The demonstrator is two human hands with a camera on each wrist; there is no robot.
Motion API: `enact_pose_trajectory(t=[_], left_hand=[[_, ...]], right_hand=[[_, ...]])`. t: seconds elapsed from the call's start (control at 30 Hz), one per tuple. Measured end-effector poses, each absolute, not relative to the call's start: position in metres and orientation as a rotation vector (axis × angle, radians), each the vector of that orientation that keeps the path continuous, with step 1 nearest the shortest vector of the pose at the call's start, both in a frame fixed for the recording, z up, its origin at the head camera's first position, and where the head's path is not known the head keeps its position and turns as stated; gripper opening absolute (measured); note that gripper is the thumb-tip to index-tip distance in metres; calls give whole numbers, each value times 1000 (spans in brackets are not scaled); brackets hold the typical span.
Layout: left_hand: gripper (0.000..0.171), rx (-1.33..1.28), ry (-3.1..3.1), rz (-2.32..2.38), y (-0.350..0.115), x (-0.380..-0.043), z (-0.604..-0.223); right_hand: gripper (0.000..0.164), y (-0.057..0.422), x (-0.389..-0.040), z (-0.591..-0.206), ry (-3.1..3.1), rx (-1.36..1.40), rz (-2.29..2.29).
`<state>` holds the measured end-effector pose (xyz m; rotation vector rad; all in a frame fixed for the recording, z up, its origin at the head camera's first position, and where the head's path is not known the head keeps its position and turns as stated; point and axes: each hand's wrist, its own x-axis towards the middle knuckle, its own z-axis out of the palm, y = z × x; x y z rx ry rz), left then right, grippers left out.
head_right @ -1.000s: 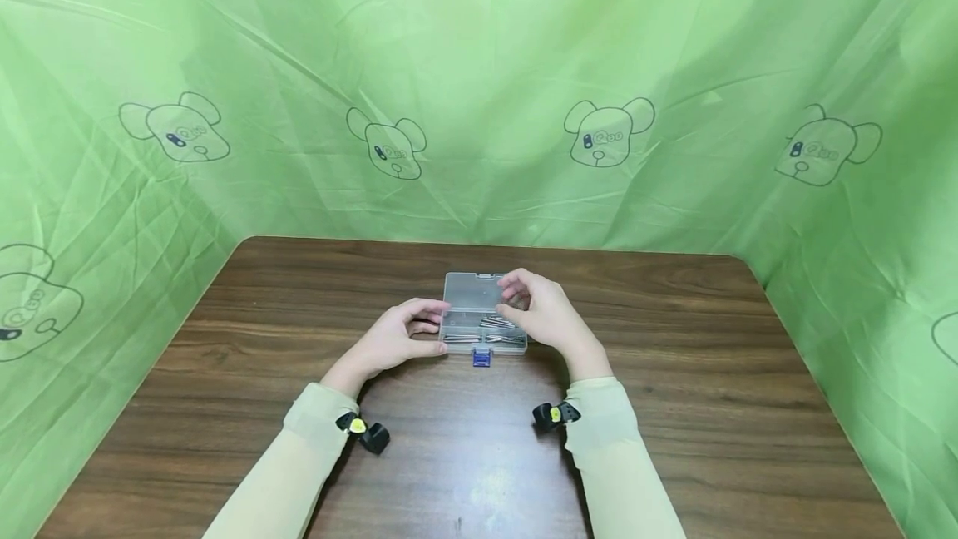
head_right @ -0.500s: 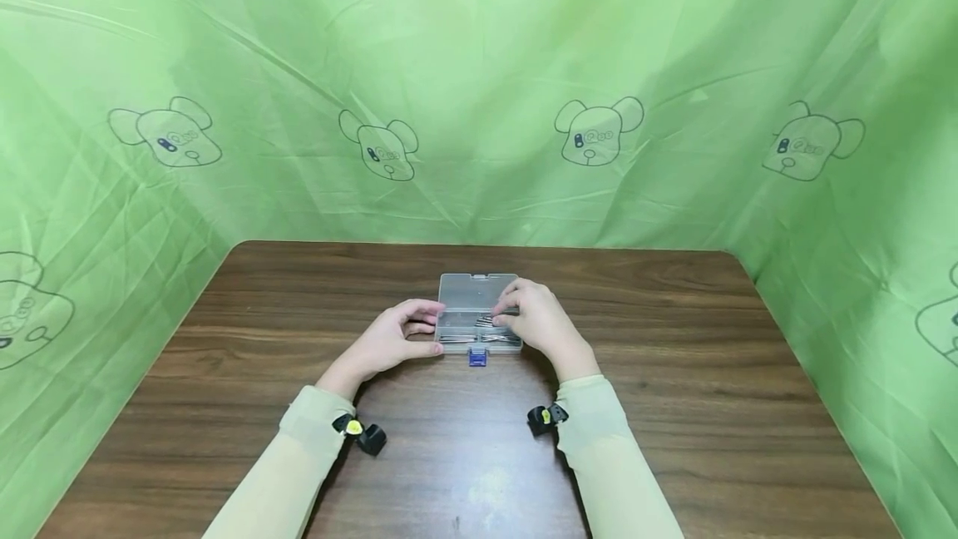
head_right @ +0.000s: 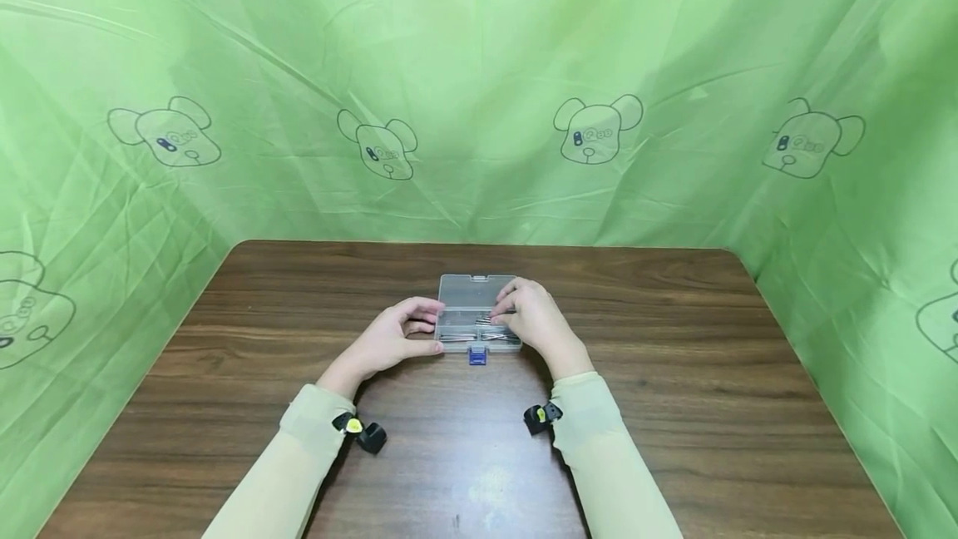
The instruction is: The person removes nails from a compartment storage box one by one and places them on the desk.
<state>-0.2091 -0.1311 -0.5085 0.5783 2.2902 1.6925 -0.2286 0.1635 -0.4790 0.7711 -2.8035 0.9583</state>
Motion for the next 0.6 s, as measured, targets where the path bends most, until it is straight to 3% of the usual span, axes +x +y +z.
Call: enact_pose_trajectory(t=[0.6], left_hand=[[67, 566, 2304, 1679, -131, -211, -512]], right_hand=[[5, 158, -227, -473, -2921, 788, 819]])
